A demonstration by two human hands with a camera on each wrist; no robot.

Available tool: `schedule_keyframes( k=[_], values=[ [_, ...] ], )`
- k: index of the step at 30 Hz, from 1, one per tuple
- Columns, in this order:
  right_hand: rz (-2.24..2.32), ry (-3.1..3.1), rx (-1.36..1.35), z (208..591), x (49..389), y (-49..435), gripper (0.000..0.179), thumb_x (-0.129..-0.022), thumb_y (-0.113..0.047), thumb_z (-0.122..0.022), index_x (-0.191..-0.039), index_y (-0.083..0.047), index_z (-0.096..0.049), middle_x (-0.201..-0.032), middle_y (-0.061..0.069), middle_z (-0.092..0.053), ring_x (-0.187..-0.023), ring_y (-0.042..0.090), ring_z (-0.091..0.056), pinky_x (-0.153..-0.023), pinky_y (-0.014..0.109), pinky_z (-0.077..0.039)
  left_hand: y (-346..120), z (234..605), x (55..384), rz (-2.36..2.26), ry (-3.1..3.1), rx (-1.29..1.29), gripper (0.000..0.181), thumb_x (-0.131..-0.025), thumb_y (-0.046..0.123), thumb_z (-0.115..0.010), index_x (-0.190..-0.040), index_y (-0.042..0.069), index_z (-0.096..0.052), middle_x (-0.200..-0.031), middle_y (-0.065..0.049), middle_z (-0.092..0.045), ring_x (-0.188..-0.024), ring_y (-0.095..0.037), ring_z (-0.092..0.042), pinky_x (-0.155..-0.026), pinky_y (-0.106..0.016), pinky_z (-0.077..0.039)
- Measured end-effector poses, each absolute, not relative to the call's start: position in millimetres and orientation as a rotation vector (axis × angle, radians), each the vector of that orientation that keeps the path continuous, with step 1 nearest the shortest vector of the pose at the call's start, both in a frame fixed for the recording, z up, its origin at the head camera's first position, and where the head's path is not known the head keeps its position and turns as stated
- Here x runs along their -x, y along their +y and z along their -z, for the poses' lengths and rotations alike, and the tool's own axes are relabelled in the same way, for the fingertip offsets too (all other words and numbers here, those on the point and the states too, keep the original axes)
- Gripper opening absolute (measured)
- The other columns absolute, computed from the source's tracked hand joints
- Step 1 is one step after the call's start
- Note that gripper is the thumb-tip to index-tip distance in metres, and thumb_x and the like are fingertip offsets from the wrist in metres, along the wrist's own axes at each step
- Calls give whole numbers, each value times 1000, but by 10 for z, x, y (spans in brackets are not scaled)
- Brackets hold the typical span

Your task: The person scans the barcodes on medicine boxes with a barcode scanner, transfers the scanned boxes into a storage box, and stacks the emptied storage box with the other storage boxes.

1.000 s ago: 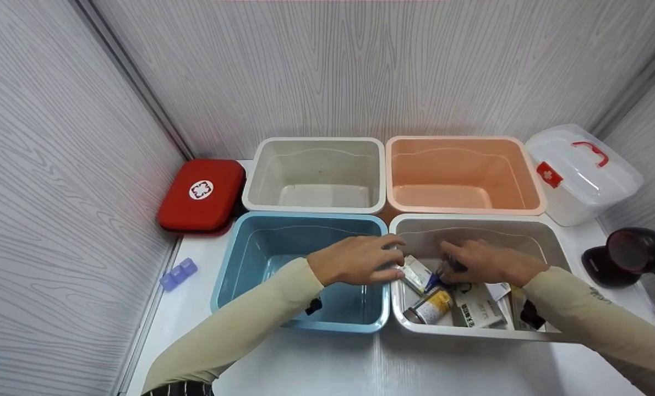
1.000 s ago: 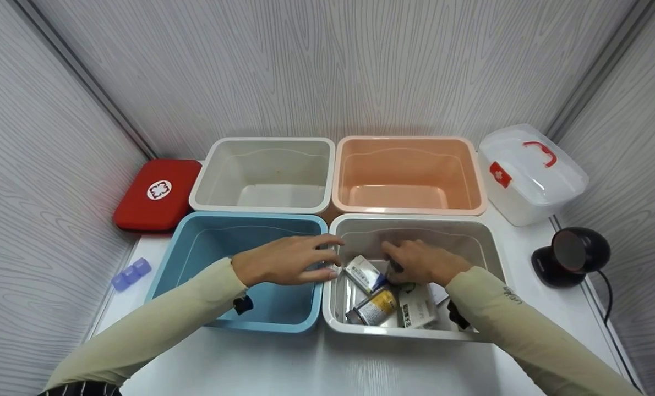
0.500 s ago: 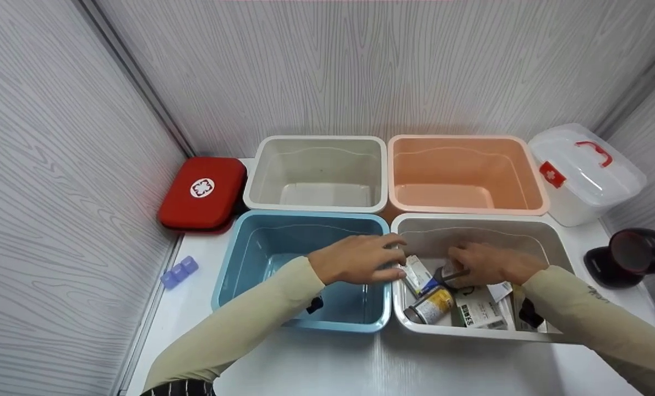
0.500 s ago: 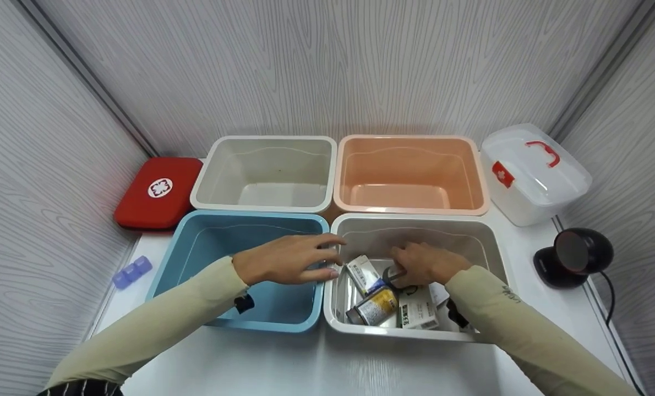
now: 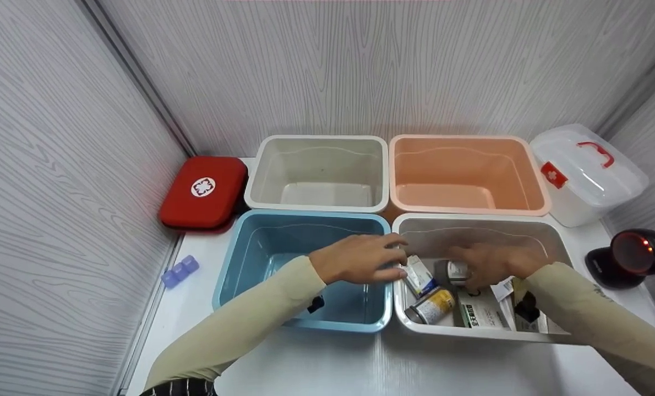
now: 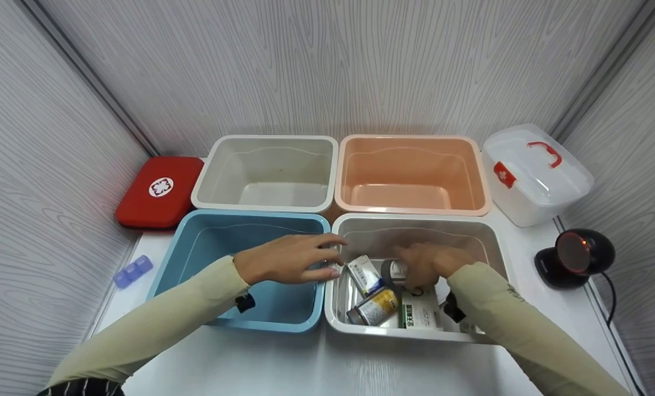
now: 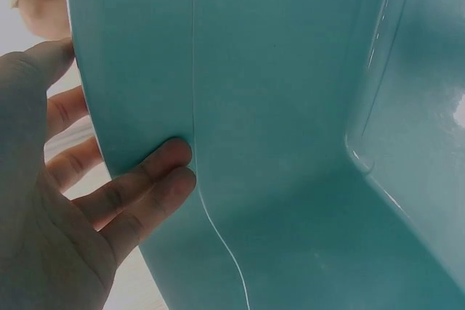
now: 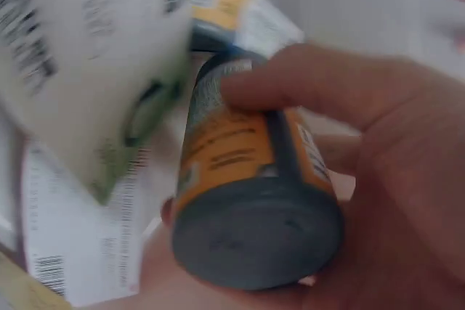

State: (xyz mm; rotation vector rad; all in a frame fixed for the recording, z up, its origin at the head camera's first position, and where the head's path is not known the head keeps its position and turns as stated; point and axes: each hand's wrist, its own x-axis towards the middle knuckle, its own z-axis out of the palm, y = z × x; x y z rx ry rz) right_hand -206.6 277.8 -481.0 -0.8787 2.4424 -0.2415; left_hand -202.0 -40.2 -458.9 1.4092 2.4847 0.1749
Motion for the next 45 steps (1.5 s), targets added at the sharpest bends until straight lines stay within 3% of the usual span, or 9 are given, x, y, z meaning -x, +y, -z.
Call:
schedule_keyframes(
  k=[4,10,12,16,24,29,37,41,45],
  values=[
    [545,2427,945,4620,2081,2874,87,-80,-11,-87,-159,-12,-49,-145,13,-57,-115,23,-59,-96,44,-55,-417,4587,2021,-172,2497,-1439,50,-116,55,-42,-145,23,-66,-169,-6,-47,-146,-25,-59,-120,-43,-51],
    [1011,2354,784,4382,2058,3057,70,-91,-2,-80,-152,-8,-46,-133,16,-60,-110,30,-60,-85,32,-58,-423,4577,2020,-177,2501,-1455,47,-116,53,-43,-143,23,-67,-170,-7,-46,-144,-24,-60,-119,-44,-52],
    [1076,2393,767,4336,2054,3104,72,-92,-7,-83,-152,-9,-44,-136,18,-62,-119,38,-63,-93,39,-60,-417,4585,2018,-180,2502,-1449,47,-116,53,-43,-144,23,-66,-170,-7,-46,-145,-25,-60,-120,-43,-52],
    [1079,2556,709,4252,2033,3203,77,-91,-17,-89,-152,-11,-43,-137,12,-66,-127,29,-63,-103,40,-57,-406,4596,2022,-187,2502,-1431,47,-115,53,-45,-145,24,-66,-170,-6,-47,-146,-25,-59,-121,-44,-51],
    [1206,2718,647,4162,1986,3385,87,-88,-9,-92,-158,-11,-41,-132,14,-65,-107,3,-65,-85,16,-57,-409,4588,2029,-171,2514,-1451,49,-116,55,-43,-146,24,-65,-169,-5,-47,-145,-24,-59,-119,-43,-52],
    [1220,2795,662,4130,1948,3466,78,-86,-4,-92,-151,-8,-50,-124,8,-66,-101,0,-65,-81,11,-56,-400,4578,2034,-173,2503,-1444,49,-115,56,-43,-146,24,-65,-170,-5,-46,-146,-24,-59,-120,-42,-52],
    [1270,2847,521,4134,1921,3629,65,-98,-9,-82,-147,-5,-40,-121,10,-60,-94,4,-63,-72,13,-54,-389,4560,2046,-164,2491,-1430,49,-115,55,-43,-147,24,-65,-171,-5,-45,-148,-24,-57,-122,-42,-50],
    [1293,2917,429,4152,1886,3739,66,-93,-7,-86,-143,-4,-42,-126,-4,-57,-94,2,-60,-72,11,-52,-386,4579,2040,-164,2484,-1411,51,-115,56,-42,-148,25,-65,-172,-4,-44,-148,-24,-56,-123,-42,-50],
    [1423,2948,457,4180,1853,3866,59,-89,9,-83,-134,3,-47,-135,-18,-53,-102,2,-58,-76,5,-51,-381,4597,2036,-172,2477,-1406,51,-115,56,-41,-148,26,-64,-172,-3,-44,-150,-23,-55,-123,-42,-49]
  ],
)
